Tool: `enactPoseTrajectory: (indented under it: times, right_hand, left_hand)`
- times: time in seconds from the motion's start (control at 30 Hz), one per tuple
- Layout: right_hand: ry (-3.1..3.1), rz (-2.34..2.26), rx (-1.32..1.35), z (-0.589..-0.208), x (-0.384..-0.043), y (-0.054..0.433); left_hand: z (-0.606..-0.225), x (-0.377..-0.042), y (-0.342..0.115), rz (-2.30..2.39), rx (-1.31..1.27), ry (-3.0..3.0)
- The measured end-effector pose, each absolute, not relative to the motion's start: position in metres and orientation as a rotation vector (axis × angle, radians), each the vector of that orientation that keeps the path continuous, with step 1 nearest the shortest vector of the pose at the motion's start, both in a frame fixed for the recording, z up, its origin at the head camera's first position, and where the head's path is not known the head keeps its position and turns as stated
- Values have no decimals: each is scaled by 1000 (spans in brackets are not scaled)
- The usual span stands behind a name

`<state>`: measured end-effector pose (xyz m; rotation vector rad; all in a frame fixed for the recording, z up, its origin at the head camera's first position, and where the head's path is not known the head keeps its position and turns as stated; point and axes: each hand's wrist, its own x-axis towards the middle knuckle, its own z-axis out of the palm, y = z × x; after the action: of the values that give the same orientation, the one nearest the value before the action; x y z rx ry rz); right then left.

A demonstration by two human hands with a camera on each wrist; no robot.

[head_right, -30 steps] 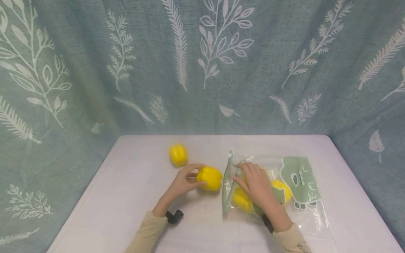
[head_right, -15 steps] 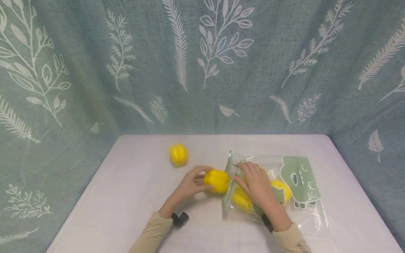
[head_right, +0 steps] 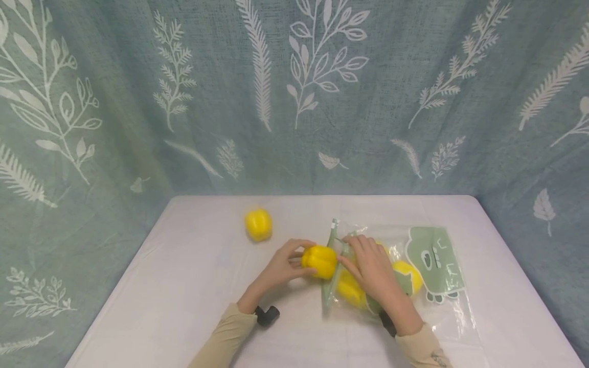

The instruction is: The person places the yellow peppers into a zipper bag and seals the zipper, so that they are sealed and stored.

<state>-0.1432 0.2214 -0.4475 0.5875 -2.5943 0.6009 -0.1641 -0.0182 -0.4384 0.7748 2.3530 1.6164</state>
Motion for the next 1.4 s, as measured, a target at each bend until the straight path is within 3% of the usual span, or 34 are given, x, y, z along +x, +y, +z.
enactPoseTrajectory:
  times: [0.27,1.4]
  right_hand:
    - [-2603,607,588,-447,-142,220]
    - [-2616,629,594,-444,-143,220]
  left_hand:
    - [-471,-183,-11,1597,792,2390]
    - [-476,-189,5,1585,690,2467]
